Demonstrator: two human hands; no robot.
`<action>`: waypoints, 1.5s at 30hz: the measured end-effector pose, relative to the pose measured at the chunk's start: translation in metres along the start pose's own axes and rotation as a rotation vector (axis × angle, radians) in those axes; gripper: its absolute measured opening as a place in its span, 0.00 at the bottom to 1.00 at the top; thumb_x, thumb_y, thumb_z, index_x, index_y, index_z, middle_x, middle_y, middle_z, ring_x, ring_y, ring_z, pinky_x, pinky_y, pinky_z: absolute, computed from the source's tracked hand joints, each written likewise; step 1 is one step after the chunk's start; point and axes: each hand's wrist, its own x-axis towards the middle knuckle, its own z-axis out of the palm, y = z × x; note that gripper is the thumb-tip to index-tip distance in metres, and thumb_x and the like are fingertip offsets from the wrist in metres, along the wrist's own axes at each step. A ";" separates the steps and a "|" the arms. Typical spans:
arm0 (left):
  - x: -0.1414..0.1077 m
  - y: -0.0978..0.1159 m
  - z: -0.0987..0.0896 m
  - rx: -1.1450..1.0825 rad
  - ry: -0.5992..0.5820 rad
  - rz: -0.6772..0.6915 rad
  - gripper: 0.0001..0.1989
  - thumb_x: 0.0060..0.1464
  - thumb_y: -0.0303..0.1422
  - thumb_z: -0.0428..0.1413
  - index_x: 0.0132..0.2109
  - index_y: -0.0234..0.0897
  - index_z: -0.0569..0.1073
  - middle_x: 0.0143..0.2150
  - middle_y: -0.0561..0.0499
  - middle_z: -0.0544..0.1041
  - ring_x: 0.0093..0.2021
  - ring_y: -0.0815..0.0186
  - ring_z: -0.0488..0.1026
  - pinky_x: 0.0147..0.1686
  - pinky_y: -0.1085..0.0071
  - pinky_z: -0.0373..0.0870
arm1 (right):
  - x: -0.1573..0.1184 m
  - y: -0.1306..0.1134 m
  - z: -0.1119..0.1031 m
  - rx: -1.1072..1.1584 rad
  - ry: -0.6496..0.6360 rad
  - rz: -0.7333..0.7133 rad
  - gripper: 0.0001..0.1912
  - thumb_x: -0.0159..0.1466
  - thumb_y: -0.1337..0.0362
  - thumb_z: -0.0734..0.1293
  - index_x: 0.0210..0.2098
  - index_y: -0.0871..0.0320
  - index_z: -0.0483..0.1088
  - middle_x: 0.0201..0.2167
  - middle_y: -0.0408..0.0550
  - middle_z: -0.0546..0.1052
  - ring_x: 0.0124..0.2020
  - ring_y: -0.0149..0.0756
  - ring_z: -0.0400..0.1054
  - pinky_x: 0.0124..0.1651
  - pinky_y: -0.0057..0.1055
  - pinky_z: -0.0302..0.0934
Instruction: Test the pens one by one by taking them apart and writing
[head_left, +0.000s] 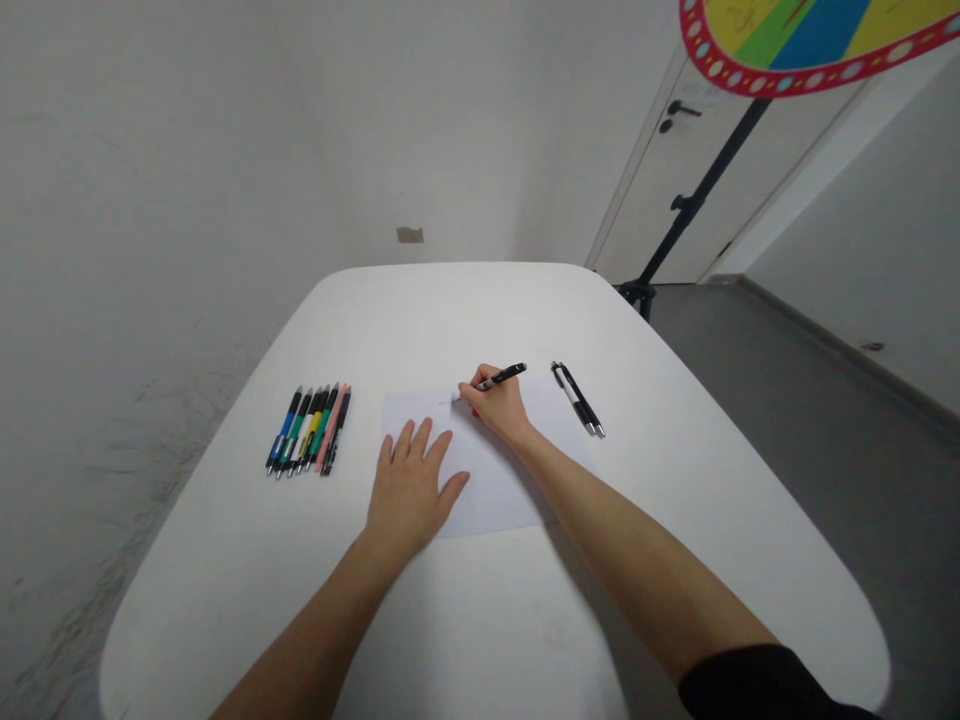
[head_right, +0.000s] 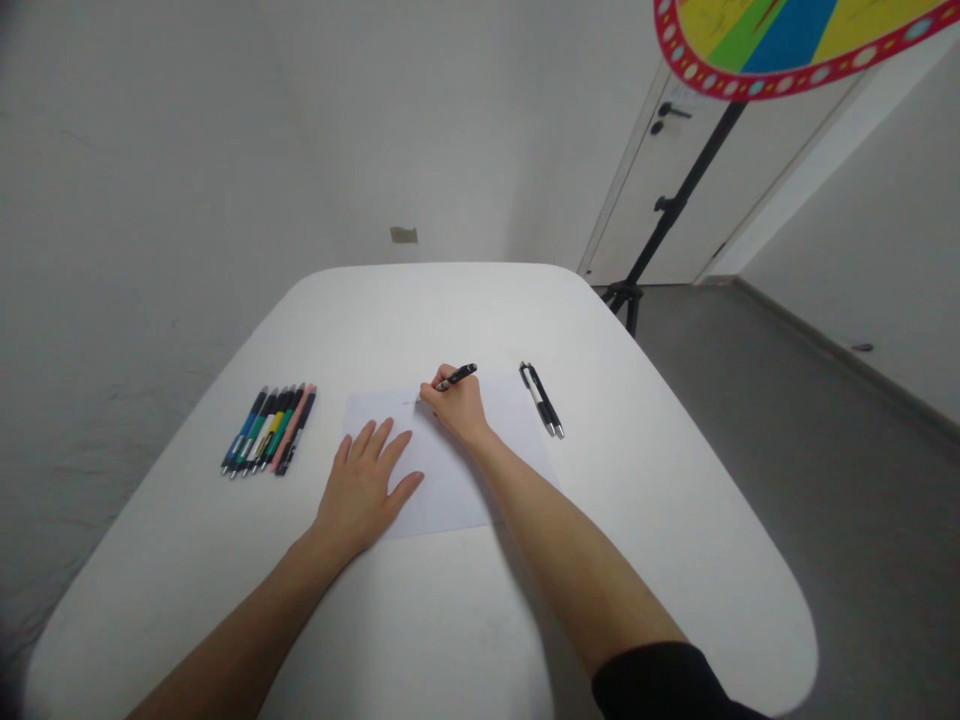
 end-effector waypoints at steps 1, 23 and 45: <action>0.000 0.000 0.000 -0.001 0.001 0.000 0.27 0.63 0.46 0.48 0.64 0.39 0.66 0.69 0.40 0.62 0.69 0.46 0.56 0.64 0.44 0.55 | 0.000 0.000 0.000 0.001 -0.002 -0.003 0.09 0.51 0.66 0.65 0.20 0.54 0.59 0.11 0.34 0.63 0.13 0.29 0.61 0.19 0.26 0.50; 0.000 0.000 0.001 -0.002 -0.007 -0.004 0.27 0.64 0.47 0.47 0.64 0.40 0.65 0.69 0.41 0.61 0.69 0.47 0.55 0.65 0.45 0.53 | 0.000 -0.001 0.000 -0.027 0.030 -0.029 0.09 0.50 0.66 0.65 0.18 0.54 0.59 0.11 0.35 0.62 0.14 0.28 0.59 0.20 0.27 0.49; -0.001 0.000 0.001 -0.002 0.007 0.003 0.27 0.64 0.47 0.47 0.64 0.40 0.65 0.68 0.40 0.62 0.69 0.47 0.56 0.65 0.45 0.54 | -0.001 -0.003 -0.001 -0.051 0.031 -0.016 0.09 0.50 0.65 0.64 0.18 0.54 0.58 0.12 0.35 0.62 0.16 0.28 0.56 0.22 0.28 0.48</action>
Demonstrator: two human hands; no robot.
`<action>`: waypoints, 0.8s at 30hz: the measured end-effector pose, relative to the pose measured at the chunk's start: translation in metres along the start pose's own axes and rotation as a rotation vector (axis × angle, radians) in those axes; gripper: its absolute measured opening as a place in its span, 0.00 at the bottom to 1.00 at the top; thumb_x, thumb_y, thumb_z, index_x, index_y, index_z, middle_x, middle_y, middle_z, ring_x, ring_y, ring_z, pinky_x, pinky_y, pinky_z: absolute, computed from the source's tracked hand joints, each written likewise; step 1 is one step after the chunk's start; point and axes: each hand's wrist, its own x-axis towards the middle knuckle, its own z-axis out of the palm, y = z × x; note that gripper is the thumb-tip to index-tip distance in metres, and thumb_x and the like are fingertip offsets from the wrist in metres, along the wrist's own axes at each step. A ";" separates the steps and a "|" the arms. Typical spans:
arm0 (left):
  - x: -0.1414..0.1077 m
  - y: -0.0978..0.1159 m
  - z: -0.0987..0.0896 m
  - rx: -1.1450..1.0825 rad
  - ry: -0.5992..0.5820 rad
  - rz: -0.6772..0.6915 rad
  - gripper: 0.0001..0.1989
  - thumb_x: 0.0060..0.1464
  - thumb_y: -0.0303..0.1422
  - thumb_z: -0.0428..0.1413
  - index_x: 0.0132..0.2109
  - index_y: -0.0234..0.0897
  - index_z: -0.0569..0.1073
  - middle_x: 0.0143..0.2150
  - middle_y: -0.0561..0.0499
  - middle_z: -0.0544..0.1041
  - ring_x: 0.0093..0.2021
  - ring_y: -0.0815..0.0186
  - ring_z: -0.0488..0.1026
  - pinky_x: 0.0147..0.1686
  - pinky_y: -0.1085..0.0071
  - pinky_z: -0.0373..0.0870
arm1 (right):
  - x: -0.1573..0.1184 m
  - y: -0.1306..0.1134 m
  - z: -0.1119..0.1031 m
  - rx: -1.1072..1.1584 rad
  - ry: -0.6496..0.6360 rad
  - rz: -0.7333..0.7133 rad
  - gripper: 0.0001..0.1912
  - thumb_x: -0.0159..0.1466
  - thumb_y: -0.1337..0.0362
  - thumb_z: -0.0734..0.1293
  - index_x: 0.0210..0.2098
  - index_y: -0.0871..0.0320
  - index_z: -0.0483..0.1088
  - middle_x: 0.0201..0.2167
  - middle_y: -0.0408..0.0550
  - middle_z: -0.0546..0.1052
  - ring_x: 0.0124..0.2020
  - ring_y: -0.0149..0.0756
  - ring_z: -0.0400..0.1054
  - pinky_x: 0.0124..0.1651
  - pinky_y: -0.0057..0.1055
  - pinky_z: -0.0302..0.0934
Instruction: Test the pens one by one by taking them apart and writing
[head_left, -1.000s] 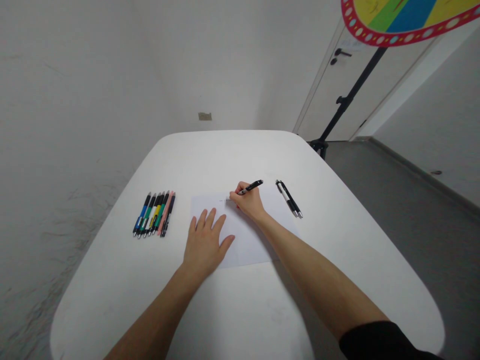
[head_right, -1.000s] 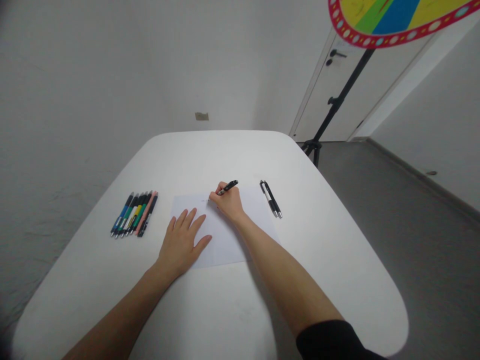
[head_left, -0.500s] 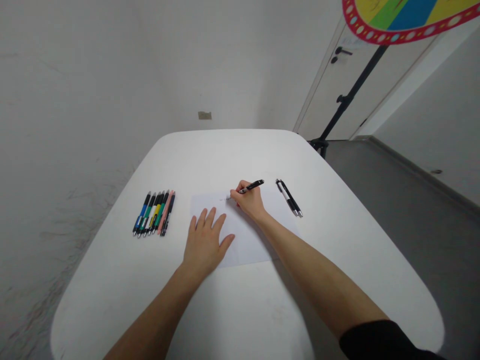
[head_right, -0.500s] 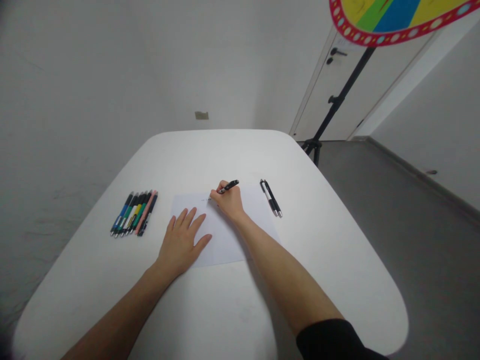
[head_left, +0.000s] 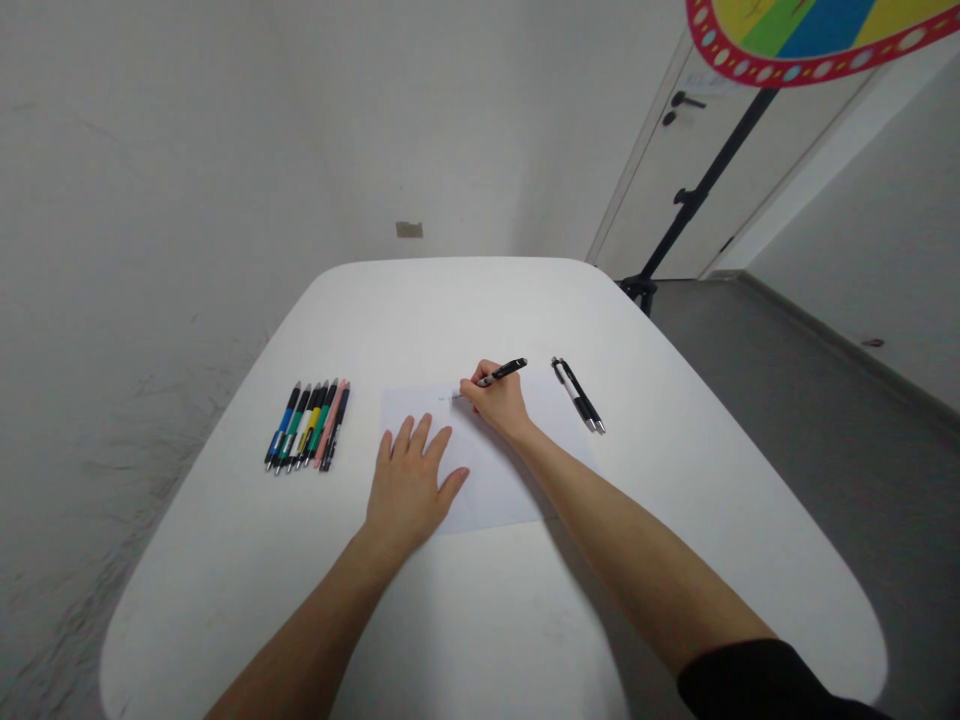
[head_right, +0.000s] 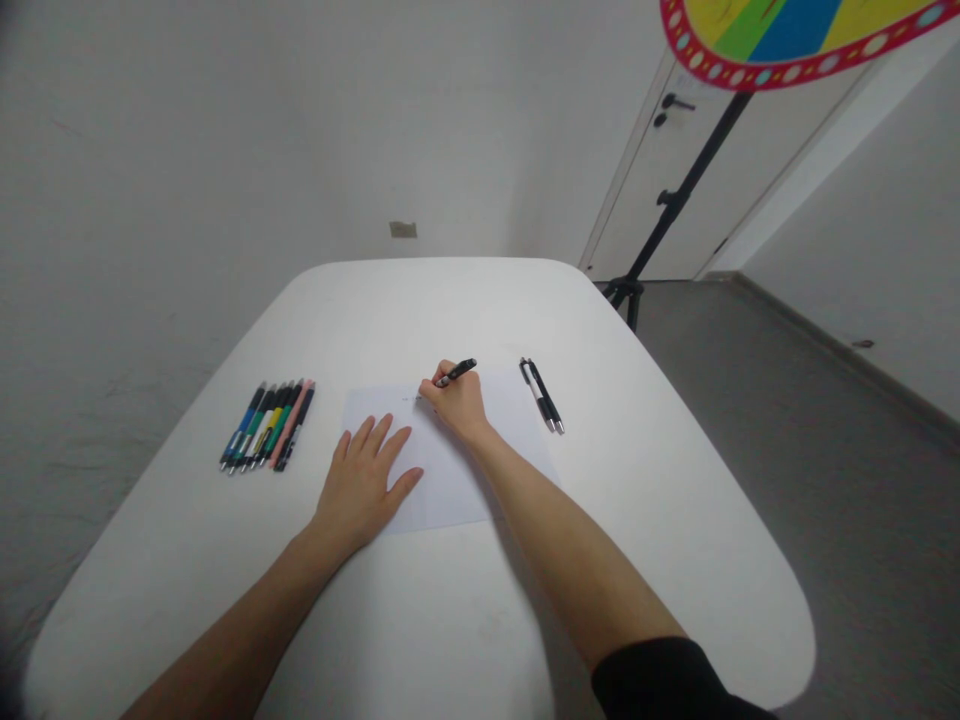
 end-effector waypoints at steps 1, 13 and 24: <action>0.000 0.000 0.000 0.001 -0.002 0.000 0.27 0.64 0.47 0.46 0.64 0.39 0.65 0.68 0.40 0.62 0.69 0.47 0.56 0.65 0.45 0.54 | 0.000 0.000 0.000 -0.001 0.002 -0.004 0.09 0.50 0.66 0.64 0.18 0.54 0.58 0.12 0.35 0.61 0.16 0.28 0.56 0.22 0.28 0.47; 0.000 0.000 0.001 0.000 -0.012 0.000 0.27 0.64 0.47 0.45 0.64 0.39 0.65 0.69 0.40 0.61 0.69 0.47 0.55 0.65 0.45 0.53 | 0.002 0.003 0.001 -0.025 0.014 -0.006 0.09 0.50 0.66 0.64 0.18 0.54 0.58 0.12 0.36 0.61 0.17 0.29 0.56 0.23 0.28 0.47; 0.001 0.001 -0.001 0.008 -0.009 0.000 0.27 0.64 0.47 0.46 0.64 0.39 0.65 0.69 0.40 0.62 0.69 0.47 0.56 0.65 0.45 0.54 | 0.002 0.004 0.001 -0.068 0.001 -0.024 0.08 0.50 0.65 0.64 0.19 0.54 0.58 0.14 0.37 0.61 0.19 0.29 0.54 0.24 0.29 0.47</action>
